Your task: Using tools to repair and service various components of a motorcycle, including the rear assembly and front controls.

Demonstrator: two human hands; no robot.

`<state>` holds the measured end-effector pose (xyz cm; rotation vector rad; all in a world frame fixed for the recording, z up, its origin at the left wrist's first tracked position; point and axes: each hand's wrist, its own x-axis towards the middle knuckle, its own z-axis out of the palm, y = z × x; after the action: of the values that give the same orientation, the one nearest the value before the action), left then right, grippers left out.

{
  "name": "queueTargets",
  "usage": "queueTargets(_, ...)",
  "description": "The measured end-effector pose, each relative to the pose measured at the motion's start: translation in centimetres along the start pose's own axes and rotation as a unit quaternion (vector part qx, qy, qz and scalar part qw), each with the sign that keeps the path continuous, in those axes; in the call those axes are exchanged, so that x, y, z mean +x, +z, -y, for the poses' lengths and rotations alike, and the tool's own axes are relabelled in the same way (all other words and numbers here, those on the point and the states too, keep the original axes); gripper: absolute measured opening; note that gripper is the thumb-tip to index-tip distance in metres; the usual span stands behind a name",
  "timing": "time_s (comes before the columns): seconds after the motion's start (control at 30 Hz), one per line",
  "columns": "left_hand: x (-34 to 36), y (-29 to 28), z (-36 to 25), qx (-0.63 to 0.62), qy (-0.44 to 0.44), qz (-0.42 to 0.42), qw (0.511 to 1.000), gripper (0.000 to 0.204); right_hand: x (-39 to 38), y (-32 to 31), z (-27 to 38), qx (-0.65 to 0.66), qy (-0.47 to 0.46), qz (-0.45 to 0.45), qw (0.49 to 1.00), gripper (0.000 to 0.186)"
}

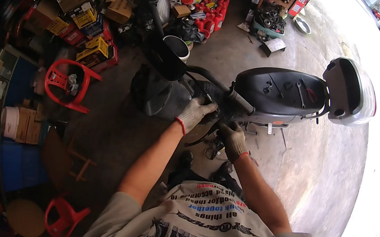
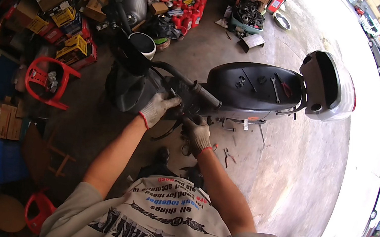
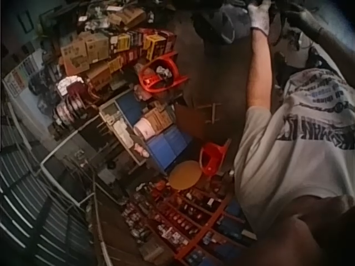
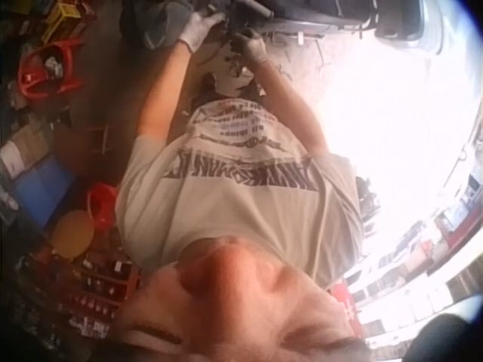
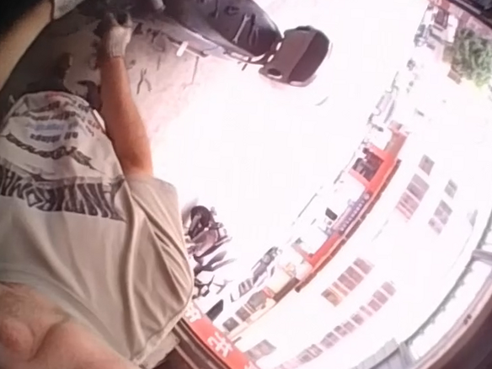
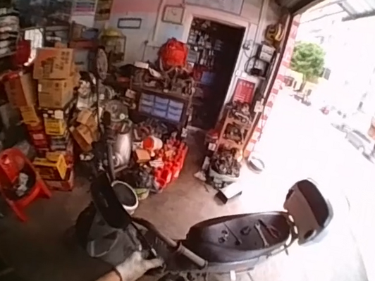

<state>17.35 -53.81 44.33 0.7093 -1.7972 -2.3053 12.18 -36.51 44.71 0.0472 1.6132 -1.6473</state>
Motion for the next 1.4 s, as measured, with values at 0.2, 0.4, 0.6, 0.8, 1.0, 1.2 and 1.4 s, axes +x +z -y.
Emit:
queueTargets(0.2,0.5,0.8,-2.9,-0.175,-0.050,0.041,0.982,0.017,-1.8,-5.6,-3.9,0.075,0.004,-0.022,0.997,0.026)
queueTargets(0.4,-0.7,-0.2,-2.3,-0.163,-0.035,0.067,0.984,0.020,-4.0,-10.0,-6.8,0.111,0.029,-0.107,0.988,0.015)
queueTargets(0.6,-6.2,-0.5,6.8,0.246,-0.057,0.207,0.945,0.036,-7.0,-9.5,-9.2,-0.246,-0.190,-0.013,0.950,0.013)
queueTargets(0.8,-13.0,0.7,11.4,0.436,-0.071,0.307,0.843,0.041,-7.9,-7.1,-13.4,-0.477,-0.317,-0.039,0.819,0.020)
queueTargets(1.0,-19.7,-3.9,15.8,0.447,-0.127,0.174,0.868,0.036,-9.5,-2.8,-17.8,0.017,0.182,-0.032,0.983,0.039)
queueTargets(1.2,-25.8,-8.7,18.5,0.471,-0.204,0.062,0.856,0.034,-10.3,-4.1,-27.0,-0.127,0.166,0.039,0.977,0.042)
queueTargets(1.4,-26.5,-12.6,19.5,0.493,-0.263,0.050,0.828,0.035,-12.3,-6.3,-39.4,-0.041,0.244,-0.154,0.957,0.035)
